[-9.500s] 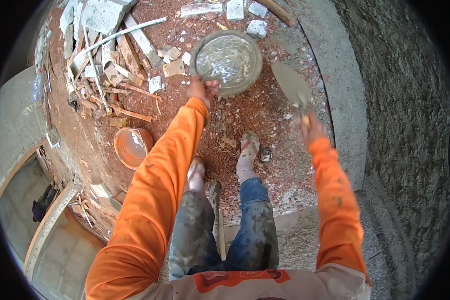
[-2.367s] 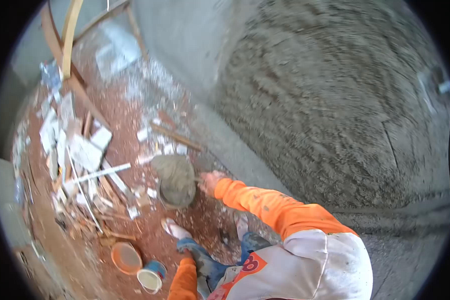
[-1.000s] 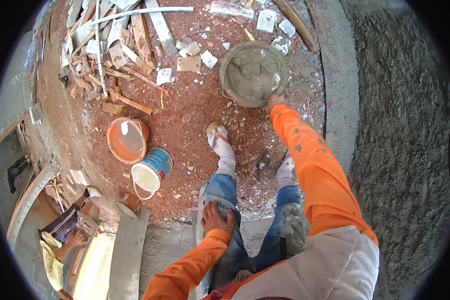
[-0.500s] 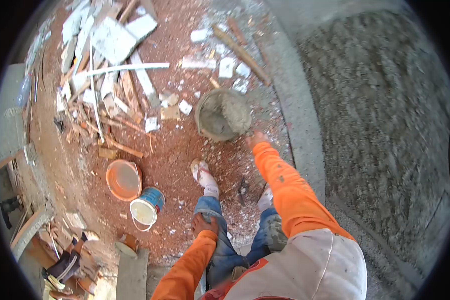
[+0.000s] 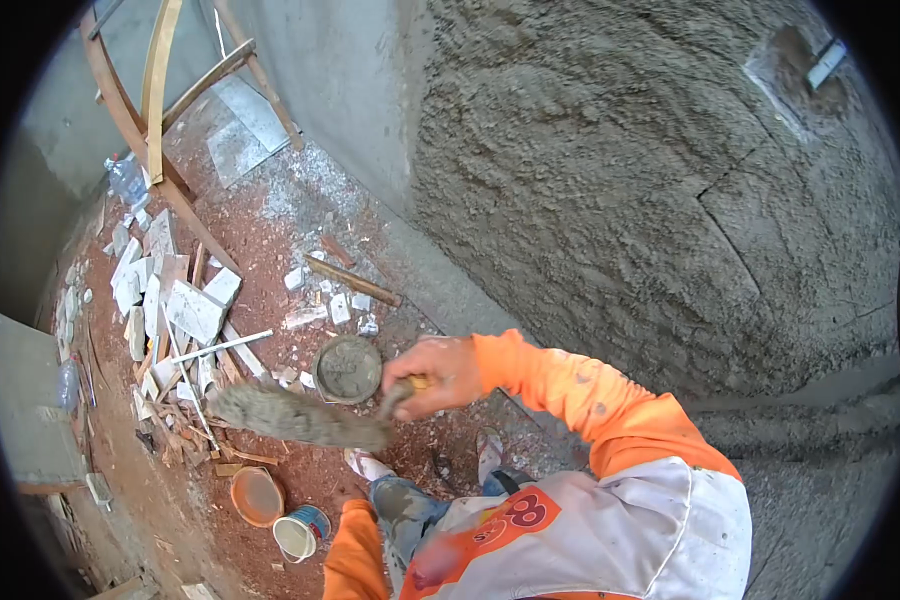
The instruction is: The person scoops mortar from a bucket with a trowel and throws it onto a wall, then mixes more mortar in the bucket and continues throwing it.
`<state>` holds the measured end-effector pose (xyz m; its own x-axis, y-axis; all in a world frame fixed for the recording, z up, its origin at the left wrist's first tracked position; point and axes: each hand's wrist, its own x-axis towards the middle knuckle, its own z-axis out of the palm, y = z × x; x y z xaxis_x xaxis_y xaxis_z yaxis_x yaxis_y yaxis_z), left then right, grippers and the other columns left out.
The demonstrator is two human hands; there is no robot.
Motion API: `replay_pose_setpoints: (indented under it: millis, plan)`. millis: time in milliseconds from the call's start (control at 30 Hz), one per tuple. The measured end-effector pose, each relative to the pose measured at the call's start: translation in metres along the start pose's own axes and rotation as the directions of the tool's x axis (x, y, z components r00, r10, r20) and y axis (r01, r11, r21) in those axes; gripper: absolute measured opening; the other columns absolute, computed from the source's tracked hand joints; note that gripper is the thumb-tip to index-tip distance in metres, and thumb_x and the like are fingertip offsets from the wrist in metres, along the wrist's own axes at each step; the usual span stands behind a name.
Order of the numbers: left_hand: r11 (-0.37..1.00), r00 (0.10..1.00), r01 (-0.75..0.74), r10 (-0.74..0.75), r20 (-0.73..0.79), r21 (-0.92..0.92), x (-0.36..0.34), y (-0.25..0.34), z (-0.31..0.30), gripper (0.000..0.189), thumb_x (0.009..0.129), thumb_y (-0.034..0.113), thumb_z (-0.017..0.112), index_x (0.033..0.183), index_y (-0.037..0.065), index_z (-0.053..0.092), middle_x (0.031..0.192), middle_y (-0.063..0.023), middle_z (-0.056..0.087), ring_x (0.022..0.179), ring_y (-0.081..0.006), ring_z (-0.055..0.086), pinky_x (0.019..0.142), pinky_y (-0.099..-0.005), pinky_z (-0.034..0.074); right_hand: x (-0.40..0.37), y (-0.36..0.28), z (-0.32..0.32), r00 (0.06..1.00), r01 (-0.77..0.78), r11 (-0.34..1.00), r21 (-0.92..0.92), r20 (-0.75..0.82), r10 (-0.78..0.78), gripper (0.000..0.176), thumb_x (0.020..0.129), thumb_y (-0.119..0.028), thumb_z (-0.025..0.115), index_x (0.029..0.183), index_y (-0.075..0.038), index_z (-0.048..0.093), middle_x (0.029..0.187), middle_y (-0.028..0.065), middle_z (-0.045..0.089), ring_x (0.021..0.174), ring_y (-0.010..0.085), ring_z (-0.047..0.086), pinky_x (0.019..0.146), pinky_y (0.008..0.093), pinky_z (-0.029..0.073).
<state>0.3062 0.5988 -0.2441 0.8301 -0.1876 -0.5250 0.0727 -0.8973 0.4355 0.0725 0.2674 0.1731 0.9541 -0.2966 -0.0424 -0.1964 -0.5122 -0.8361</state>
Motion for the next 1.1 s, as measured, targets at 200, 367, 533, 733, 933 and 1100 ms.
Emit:
replay_pose_setpoints:
  millis: [200, 367, 533, 733, 933, 1100]
  plan:
    - [0.953, 0.963, -0.260, 0.267, -0.025, 0.158, 0.002, -0.031, -0.002, 0.048, 0.075, 0.023, 0.057, 0.117, 0.002, 0.047, 0.113, -0.0211, 0.052, 0.104, -0.0338, 0.050, 0.090, -0.0369, 0.038, -0.201, 0.082, -0.144, 0.374, -0.798, 0.566, 0.206, -0.568, 0.733, 0.024, 0.077, -0.022, 0.060, 0.098, -0.011, 0.061, 0.079, 0.0040, 0.060, 0.070, 0.0156, 0.055, 0.060, 0.0334, 0.048]
    - [0.715, 0.902, -0.085, -0.240, 0.358, 0.694, -0.042, -0.028, -0.004, 0.052, 0.079, 0.031, 0.053, 0.123, 0.005, 0.043, 0.122, -0.0210, 0.046, 0.116, -0.0310, 0.042, 0.094, -0.0358, 0.035, -0.237, 0.108, -0.104, -0.121, -0.399, 0.909, 0.120, -0.990, 0.077, 0.012, 0.083, -0.017, 0.055, 0.085, -0.005, 0.055, 0.055, -0.0008, 0.049, 0.045, 0.0062, 0.045, 0.040, 0.0207, 0.037]
    - [0.962, 0.929, 0.179, -0.234, 0.287, 0.205, -0.035, -0.080, 0.040, 0.065, 0.084, 0.046, 0.042, 0.135, 0.010, 0.023, 0.131, -0.0213, 0.035, 0.121, -0.0355, 0.035, 0.099, -0.0407, 0.029, -0.120, 0.197, 0.072, 0.238, -0.432, 0.752, 0.498, -0.741, 0.628, 0.015, 0.082, -0.017, 0.056, 0.086, -0.003, 0.054, 0.055, 0.0002, 0.050, 0.046, 0.0109, 0.047, 0.043, 0.0239, 0.039]
    - [0.637, 0.921, -0.236, -0.095, 0.378, 0.734, -0.024, -0.022, 0.033, 0.069, 0.077, 0.043, 0.051, 0.132, 0.009, 0.027, 0.138, -0.0128, 0.027, 0.130, -0.0305, 0.020, 0.103, -0.0479, 0.019, 0.036, 0.414, 0.317, 0.714, -0.698, 0.683, -0.215, -0.134, 0.687, 0.034, 0.075, -0.022, 0.055, 0.103, -0.003, 0.052, 0.087, 0.0183, 0.060, 0.084, 0.0302, 0.060, 0.074, 0.0399, 0.047]
    - [0.714, 0.854, -0.281, -0.118, 0.506, 0.641, 0.041, -0.033, -0.002, 0.066, 0.076, 0.042, 0.050, 0.130, 0.009, 0.031, 0.138, -0.0106, 0.025, 0.130, -0.0303, 0.016, 0.103, -0.0495, 0.014, 0.238, 0.560, 0.404, 0.522, -0.833, 0.382, -0.401, -0.339, 0.782, 0.042, 0.077, -0.018, 0.053, 0.116, -0.007, 0.045, 0.107, 0.0227, 0.054, 0.102, 0.0387, 0.051, 0.086, 0.0467, 0.042]
    - [0.750, 0.830, -0.335, -0.053, 0.556, 0.571, 0.074, -0.040, -0.017, 0.060, 0.076, 0.040, 0.050, 0.124, 0.006, 0.037, 0.136, -0.0117, 0.030, 0.126, -0.0320, 0.024, 0.099, -0.0487, 0.020, 0.291, 0.556, 0.463, 0.449, -0.847, 0.344, -0.404, -0.199, 0.871, 0.037, 0.076, -0.023, 0.052, 0.109, -0.006, 0.053, 0.103, 0.0235, 0.055, 0.097, 0.0361, 0.054, 0.083, 0.0436, 0.045]
